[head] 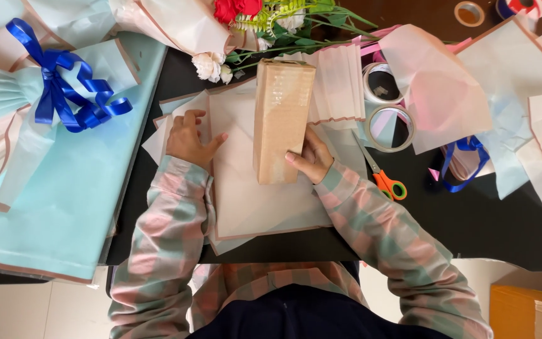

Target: Layering and folding decorative wrapping paper for a bouquet using double-sided tape and a cardboard form.

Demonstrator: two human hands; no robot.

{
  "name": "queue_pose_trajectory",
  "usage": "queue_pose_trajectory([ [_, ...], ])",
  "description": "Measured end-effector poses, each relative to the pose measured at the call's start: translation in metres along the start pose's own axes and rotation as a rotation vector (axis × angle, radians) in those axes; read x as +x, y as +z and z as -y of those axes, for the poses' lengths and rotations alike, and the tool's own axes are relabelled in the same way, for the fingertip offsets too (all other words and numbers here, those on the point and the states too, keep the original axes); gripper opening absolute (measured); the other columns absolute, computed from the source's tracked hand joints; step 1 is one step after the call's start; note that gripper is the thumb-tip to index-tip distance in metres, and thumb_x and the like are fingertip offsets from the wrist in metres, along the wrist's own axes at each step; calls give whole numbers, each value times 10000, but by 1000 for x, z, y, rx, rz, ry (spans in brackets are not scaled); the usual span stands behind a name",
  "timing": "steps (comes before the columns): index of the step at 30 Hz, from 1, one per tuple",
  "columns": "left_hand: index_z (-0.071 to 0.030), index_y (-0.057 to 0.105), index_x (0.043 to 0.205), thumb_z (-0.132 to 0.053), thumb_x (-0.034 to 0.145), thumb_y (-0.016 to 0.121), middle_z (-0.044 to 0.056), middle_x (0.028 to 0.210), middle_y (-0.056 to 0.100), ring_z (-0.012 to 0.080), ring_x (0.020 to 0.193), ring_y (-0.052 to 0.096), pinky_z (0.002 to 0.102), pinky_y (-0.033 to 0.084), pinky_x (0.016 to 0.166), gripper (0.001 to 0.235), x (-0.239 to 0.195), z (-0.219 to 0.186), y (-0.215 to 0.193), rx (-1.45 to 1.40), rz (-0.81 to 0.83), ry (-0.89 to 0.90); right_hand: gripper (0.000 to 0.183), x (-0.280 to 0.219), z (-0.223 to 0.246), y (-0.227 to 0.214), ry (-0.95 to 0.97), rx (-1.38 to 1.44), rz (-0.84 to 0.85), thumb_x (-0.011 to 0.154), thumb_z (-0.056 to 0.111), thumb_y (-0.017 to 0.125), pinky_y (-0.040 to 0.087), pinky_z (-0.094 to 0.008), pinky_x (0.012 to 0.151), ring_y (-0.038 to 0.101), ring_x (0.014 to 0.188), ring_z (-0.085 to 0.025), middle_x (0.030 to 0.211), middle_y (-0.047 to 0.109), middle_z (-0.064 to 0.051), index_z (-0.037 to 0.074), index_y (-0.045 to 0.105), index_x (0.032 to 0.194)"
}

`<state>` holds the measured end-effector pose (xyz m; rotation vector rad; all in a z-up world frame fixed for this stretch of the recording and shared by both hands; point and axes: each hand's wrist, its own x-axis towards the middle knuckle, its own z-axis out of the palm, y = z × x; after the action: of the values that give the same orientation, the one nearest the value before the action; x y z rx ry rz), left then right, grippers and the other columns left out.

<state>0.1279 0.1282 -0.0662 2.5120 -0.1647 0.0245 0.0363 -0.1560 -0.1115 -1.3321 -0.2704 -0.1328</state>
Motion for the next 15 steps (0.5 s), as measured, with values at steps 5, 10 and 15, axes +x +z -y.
queue_pose_trajectory([
  [5, -131, 564, 1341, -395, 838, 866, 76, 958, 709, 262, 848, 715, 420, 564, 843, 644, 1, 11, 8, 4, 70, 14, 717, 4, 7, -1, -10, -38, -40, 920, 88, 762, 512, -420, 1038, 542, 1192, -222, 1329, 536, -139, 54, 391, 1533],
  [10, -127, 509, 1406, -434, 822, 816, -3, 764, 717, 234, 744, 720, 427, 534, 819, 727, -10, 2, 5, -15, 150, 65, 683, 6, 1, -16, -37, -80, -107, 960, 123, 717, 519, -375, 1030, 543, 1173, -198, 1304, 532, -128, 57, 371, 1546],
  [15, -111, 555, 1371, -234, 777, 851, 44, 772, 718, 247, 743, 720, 405, 553, 749, 676, -10, -2, 10, -183, 123, 88, 679, 8, 10, -15, -39, -107, -164, 954, 160, 723, 549, -370, 964, 563, 1097, -198, 1232, 542, -137, 47, 384, 1531],
])
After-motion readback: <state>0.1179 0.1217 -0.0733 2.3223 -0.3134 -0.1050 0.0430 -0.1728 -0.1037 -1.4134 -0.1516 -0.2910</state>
